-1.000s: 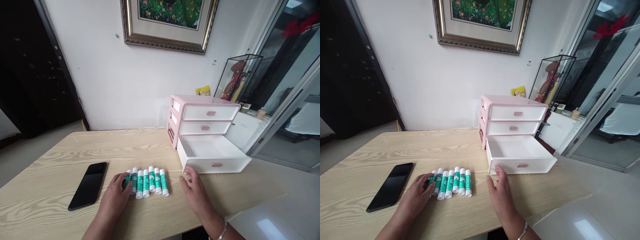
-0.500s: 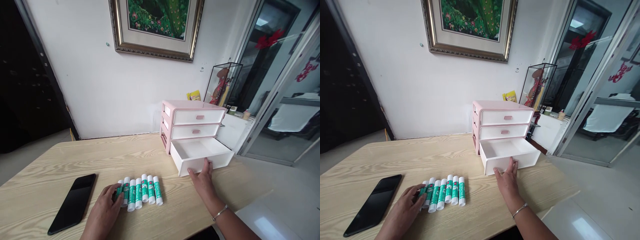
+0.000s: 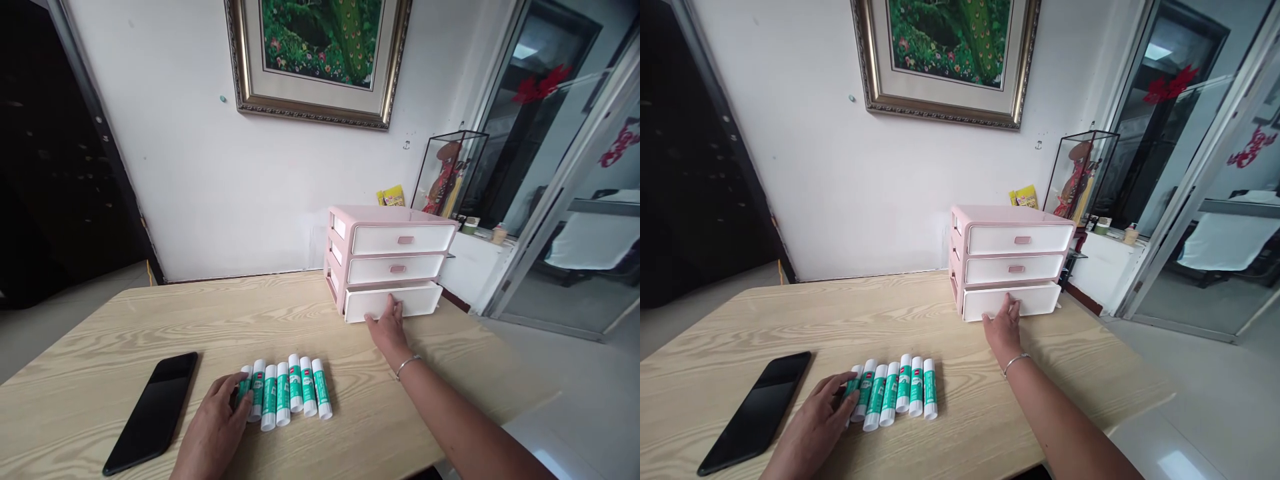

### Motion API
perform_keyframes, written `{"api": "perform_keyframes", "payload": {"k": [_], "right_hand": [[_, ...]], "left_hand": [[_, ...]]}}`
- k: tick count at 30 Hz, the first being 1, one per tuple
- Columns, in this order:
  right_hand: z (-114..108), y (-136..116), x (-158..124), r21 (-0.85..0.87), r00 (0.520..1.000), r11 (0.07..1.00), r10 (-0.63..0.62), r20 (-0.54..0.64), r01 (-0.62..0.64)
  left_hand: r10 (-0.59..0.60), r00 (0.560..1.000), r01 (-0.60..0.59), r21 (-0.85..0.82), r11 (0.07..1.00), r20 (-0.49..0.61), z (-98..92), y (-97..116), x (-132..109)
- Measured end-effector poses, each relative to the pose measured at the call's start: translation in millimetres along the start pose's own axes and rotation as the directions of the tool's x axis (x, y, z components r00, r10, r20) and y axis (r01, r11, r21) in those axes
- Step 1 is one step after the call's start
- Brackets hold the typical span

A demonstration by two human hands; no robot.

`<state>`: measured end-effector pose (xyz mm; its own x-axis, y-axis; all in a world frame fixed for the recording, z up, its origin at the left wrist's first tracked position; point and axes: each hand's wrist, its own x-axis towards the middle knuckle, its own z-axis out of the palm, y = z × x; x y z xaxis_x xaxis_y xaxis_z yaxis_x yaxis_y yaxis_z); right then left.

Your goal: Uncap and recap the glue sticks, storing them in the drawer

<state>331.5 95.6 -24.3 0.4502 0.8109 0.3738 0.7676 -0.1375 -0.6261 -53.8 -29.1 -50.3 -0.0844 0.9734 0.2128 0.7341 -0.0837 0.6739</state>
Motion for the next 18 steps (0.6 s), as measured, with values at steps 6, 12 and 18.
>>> {"api": "perform_keyframes", "payload": {"k": [6,12,18], "right_hand": [[8.8,-1.7,14.4,-0.011,1.0,1.0,-0.024,0.009,0.024],[10.3,3.3,9.1,0.004,0.999,0.999,-0.046,-0.012,0.046],[16.1,-51.5,-47.0,0.229,0.951,0.924,-0.309,-0.029,0.307]], "left_hand": [[0.023,0.999,-0.023,-0.016,1.0,-0.037,2.3,-3.8,-0.1],[0.014,0.999,-0.016,-0.04,0.999,-0.043,13.0,-18.7,8.0],[-0.037,0.999,0.035,-0.066,0.997,-0.033,7.6,-3.6,3.8]]}}
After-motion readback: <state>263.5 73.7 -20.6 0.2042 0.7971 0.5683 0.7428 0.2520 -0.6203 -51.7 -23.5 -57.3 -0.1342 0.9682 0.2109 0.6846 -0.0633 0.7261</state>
